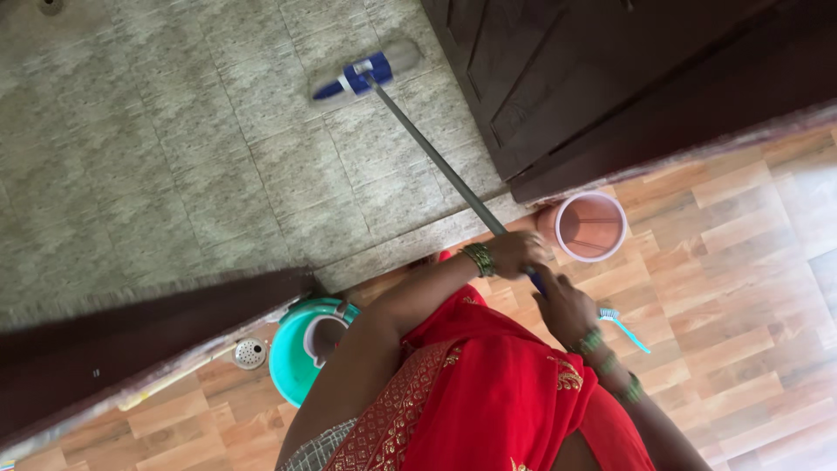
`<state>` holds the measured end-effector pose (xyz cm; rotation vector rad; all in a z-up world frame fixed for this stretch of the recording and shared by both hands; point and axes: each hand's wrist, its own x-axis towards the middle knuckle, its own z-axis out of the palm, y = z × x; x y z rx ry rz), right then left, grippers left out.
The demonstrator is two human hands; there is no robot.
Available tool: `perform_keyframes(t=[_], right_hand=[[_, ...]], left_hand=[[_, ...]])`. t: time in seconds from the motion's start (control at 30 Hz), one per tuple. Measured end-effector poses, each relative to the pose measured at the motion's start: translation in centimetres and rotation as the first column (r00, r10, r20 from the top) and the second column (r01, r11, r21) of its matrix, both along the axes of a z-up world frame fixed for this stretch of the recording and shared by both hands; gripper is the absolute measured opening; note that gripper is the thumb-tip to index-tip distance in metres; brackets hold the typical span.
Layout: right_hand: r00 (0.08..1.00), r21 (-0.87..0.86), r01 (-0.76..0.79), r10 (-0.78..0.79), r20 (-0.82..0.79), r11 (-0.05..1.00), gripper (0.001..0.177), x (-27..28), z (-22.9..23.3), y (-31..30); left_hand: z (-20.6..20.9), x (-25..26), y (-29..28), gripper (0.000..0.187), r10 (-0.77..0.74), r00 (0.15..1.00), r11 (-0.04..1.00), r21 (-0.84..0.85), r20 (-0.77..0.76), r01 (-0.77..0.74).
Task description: The person mops a tile floor using a spray mop, moving the mop head across the surface while holding the handle with both hands.
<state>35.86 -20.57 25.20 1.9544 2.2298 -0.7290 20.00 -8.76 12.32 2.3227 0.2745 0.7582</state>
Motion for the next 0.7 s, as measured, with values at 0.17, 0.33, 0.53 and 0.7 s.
perform_keyframes(t=[0.17, 0.33, 0.53, 0.7], right_hand=[[0.993, 0.124, -0.104, 0.109, -0.036, 0.987, 0.058, -6.3, -12.2, 10.1], [0.961, 0.127, -0.271, 0.260, 0.099, 0.954, 0.063, -11.7, -15.0, 21.5], [0.942, 0.017, -0.292, 0.284, 0.180, 0.956, 0.047, -12.5, -16.2, 22.3], [0.970, -0.077, -0.232, 0.236, 0.055, 0.970, 0.060, -8.5, -16.6, 10.1]], left_hand=[[-8.5, -6.3, 7.7, 0.015, 0.418, 0.841, 0.907, 0.111, -0.344, -0.406], [-11.7, -10.8, 17.4, 0.023, 0.459, 0.501, 0.813, 0.118, -0.734, -0.571], [-11.5, -10.1, 17.1, 0.032, 0.460, 0.389, 0.734, 0.095, -0.798, -0.673], [-10.7, -6.9, 5.7, 0.033, 0.411, 0.495, 0.856, 0.138, -0.766, -0.497]])
